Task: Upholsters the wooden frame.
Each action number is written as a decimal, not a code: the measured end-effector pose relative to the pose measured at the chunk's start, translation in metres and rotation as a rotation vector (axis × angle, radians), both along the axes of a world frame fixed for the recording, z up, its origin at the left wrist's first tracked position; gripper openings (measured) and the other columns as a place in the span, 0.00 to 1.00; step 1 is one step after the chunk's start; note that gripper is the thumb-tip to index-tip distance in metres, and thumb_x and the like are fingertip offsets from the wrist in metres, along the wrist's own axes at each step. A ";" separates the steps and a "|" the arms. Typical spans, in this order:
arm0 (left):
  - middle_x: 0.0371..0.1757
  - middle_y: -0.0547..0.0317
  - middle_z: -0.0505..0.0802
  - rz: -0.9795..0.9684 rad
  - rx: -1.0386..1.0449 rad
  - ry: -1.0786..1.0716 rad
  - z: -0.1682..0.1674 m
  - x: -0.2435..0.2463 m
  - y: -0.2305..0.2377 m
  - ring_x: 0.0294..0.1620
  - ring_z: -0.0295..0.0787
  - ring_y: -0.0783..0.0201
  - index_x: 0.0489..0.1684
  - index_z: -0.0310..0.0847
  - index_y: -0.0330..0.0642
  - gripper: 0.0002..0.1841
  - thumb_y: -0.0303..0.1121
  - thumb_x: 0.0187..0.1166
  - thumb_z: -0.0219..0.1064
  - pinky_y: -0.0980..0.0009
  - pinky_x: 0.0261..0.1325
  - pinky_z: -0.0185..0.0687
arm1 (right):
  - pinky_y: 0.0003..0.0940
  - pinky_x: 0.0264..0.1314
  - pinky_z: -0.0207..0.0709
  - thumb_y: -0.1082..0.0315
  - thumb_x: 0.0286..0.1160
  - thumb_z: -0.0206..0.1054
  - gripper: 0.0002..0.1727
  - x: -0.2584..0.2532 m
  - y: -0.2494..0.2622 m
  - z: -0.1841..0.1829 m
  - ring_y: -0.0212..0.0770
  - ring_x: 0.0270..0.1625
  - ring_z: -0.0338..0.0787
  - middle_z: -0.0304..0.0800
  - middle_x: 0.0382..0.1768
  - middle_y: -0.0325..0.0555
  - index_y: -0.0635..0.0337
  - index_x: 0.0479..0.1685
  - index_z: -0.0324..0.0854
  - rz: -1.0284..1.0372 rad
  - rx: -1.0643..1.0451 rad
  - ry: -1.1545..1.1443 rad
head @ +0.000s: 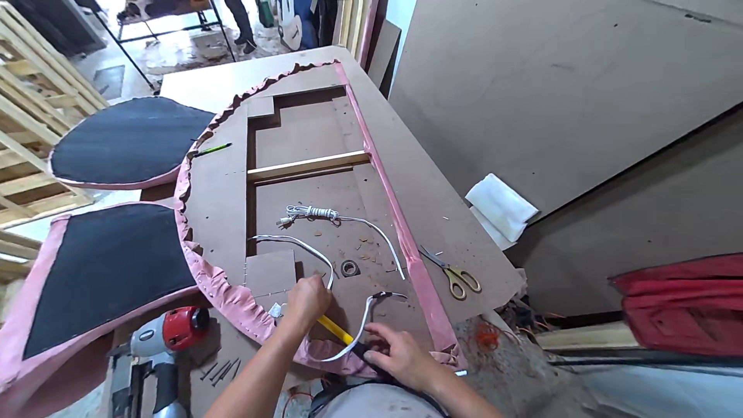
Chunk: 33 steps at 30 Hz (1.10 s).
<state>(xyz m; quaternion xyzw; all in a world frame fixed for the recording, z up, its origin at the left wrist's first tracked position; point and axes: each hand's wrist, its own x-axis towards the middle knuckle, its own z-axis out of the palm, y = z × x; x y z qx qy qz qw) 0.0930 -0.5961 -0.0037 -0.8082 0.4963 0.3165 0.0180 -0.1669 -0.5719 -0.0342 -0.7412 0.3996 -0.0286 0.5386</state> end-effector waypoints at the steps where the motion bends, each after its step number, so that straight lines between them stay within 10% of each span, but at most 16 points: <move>1: 0.43 0.44 0.95 0.023 -0.031 0.028 0.003 0.003 -0.006 0.51 0.93 0.42 0.46 0.90 0.43 0.15 0.45 0.78 0.66 0.36 0.53 0.85 | 0.39 0.70 0.85 0.50 0.78 0.70 0.36 0.008 -0.003 0.001 0.33 0.62 0.92 0.91 0.65 0.38 0.49 0.86 0.68 -0.008 0.012 -0.029; 10: 0.55 0.51 0.94 -0.135 -0.172 0.164 -0.013 0.024 -0.021 0.57 0.92 0.50 0.71 0.84 0.51 0.21 0.27 0.81 0.62 0.41 0.63 0.85 | 0.63 0.68 0.81 0.56 0.82 0.69 0.47 0.020 -0.135 -0.006 0.57 0.66 0.89 0.81 0.76 0.56 0.50 0.97 0.45 -0.486 -0.268 0.167; 14: 0.72 0.53 0.88 -0.282 -0.185 0.161 -0.034 0.006 -0.025 0.73 0.84 0.52 0.84 0.75 0.57 0.26 0.34 0.85 0.61 0.46 0.77 0.78 | 0.65 0.59 0.82 0.43 0.88 0.58 0.29 0.029 -0.172 0.001 0.60 0.57 0.92 0.93 0.51 0.59 0.61 0.63 0.84 -0.445 -0.313 0.477; 16: 0.72 0.51 0.87 -0.248 -0.271 0.140 -0.044 -0.007 -0.040 0.73 0.84 0.50 0.80 0.79 0.57 0.22 0.40 0.86 0.64 0.45 0.75 0.79 | 0.63 0.53 0.83 0.43 0.91 0.51 0.29 0.036 -0.183 0.006 0.60 0.55 0.92 0.92 0.46 0.59 0.59 0.47 0.88 -0.328 -0.284 0.645; 20: 0.72 0.44 0.85 -0.101 -0.109 0.048 -0.058 -0.035 -0.093 0.70 0.85 0.45 0.75 0.81 0.47 0.32 0.57 0.77 0.70 0.42 0.70 0.83 | 0.59 0.53 0.85 0.51 0.86 0.61 0.18 0.034 -0.179 -0.012 0.57 0.55 0.92 0.92 0.49 0.55 0.57 0.48 0.88 -0.338 -0.512 0.513; 24: 0.68 0.41 0.86 -0.042 -0.018 0.029 -0.069 -0.049 -0.114 0.67 0.86 0.41 0.68 0.81 0.41 0.31 0.50 0.69 0.77 0.41 0.67 0.84 | 0.55 0.65 0.85 0.56 0.81 0.68 0.24 0.028 -0.180 -0.029 0.54 0.65 0.90 0.84 0.71 0.51 0.55 0.74 0.80 -0.302 -0.621 0.251; 27: 0.62 0.43 0.89 0.020 -0.100 0.028 -0.061 -0.032 -0.098 0.64 0.88 0.44 0.57 0.88 0.43 0.24 0.52 0.72 0.72 0.41 0.64 0.85 | 0.61 0.53 0.86 0.57 0.89 0.57 0.17 0.037 -0.184 -0.023 0.55 0.49 0.95 0.95 0.48 0.51 0.48 0.67 0.86 -0.159 -0.502 0.332; 33: 0.40 0.49 0.94 0.334 -0.317 0.131 -0.014 0.013 -0.032 0.45 0.92 0.48 0.49 0.91 0.46 0.20 0.39 0.90 0.48 0.40 0.50 0.84 | 0.64 0.53 0.83 0.69 0.79 0.63 0.11 0.081 -0.171 0.014 0.62 0.58 0.91 0.92 0.53 0.60 0.64 0.50 0.88 0.230 -0.291 0.879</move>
